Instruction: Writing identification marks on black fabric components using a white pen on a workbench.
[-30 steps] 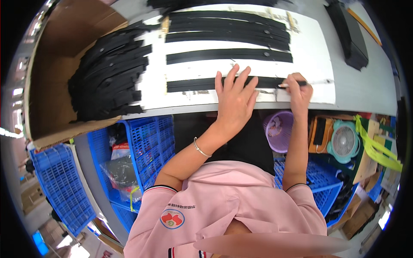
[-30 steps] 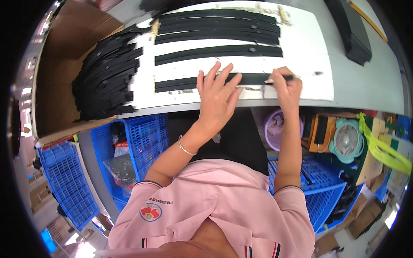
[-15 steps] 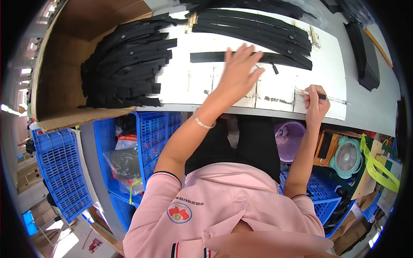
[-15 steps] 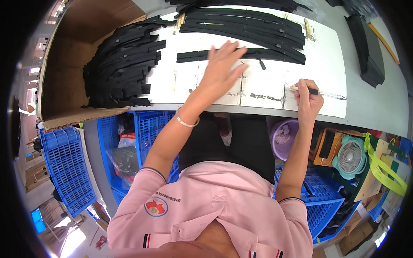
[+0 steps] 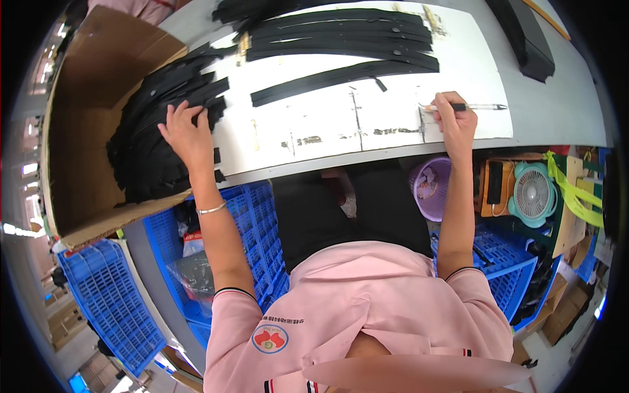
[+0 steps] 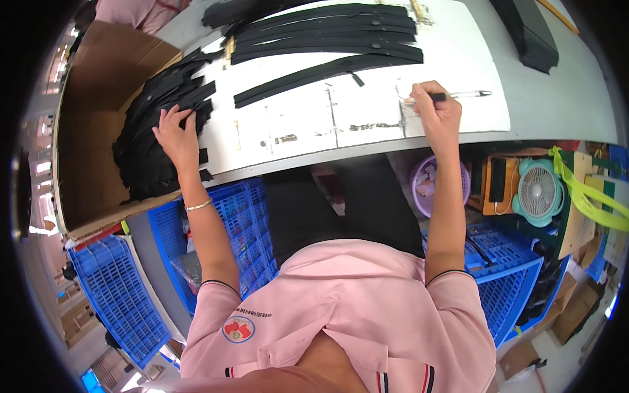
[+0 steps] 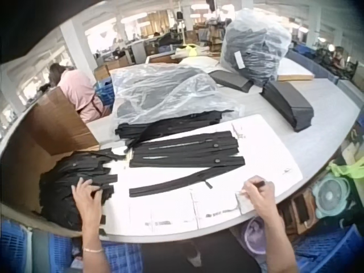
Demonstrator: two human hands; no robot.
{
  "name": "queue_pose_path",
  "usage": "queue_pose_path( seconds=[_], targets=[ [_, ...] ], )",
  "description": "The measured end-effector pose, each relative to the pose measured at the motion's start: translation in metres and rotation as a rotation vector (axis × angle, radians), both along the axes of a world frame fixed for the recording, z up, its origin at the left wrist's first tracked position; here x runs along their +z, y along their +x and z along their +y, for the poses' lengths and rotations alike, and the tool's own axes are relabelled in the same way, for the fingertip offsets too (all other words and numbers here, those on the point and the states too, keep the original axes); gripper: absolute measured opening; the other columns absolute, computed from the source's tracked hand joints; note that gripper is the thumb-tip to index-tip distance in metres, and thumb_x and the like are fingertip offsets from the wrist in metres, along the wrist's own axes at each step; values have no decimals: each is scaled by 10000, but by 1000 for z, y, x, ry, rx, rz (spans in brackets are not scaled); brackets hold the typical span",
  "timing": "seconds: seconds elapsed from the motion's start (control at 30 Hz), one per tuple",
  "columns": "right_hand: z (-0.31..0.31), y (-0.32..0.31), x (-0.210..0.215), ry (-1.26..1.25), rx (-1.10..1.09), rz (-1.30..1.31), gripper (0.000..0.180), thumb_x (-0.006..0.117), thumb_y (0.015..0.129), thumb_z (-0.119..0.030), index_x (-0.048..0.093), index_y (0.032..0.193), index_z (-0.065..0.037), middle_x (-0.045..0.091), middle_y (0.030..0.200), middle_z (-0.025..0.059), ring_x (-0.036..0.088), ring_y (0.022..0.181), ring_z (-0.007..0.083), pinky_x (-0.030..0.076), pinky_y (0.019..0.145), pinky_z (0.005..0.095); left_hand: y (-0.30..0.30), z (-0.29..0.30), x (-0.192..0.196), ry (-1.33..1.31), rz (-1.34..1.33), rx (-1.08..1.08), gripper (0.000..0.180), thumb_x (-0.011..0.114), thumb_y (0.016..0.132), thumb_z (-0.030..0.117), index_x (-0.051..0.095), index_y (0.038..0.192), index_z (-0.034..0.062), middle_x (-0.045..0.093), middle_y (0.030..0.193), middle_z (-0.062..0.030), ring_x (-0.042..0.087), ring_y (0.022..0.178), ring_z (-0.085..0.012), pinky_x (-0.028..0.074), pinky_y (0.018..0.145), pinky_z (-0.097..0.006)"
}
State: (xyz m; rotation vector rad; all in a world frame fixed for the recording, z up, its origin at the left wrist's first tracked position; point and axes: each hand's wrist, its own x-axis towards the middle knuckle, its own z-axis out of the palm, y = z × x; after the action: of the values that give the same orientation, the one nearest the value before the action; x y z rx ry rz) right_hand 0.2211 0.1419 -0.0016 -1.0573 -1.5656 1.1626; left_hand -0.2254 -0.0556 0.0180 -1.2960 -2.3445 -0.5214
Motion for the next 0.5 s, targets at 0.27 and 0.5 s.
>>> queue_pose_path(
  seconds=[0.27,0.5],
  targets=[
    [-10,-13,14,8,-79,-27,205,653,1033,-150,754,1183,-52,642,752,-1,507,614,31,409,551,195,166,45,-5,116,-266,-468,85,750,868,85,730,951,84,687,1248,-89,603,1302,-300,247,1221,-578],
    [-60,-32,6,605,-21,-426,310,798,849,-99,741,1154,-110,746,1166,64,688,1100,253,499,972,409,260,64,-19,13,-368,-617,413,744,907,144,692,1295,13,626,1405,-190,519,1392,-376,288,1198,-558]
  ],
)
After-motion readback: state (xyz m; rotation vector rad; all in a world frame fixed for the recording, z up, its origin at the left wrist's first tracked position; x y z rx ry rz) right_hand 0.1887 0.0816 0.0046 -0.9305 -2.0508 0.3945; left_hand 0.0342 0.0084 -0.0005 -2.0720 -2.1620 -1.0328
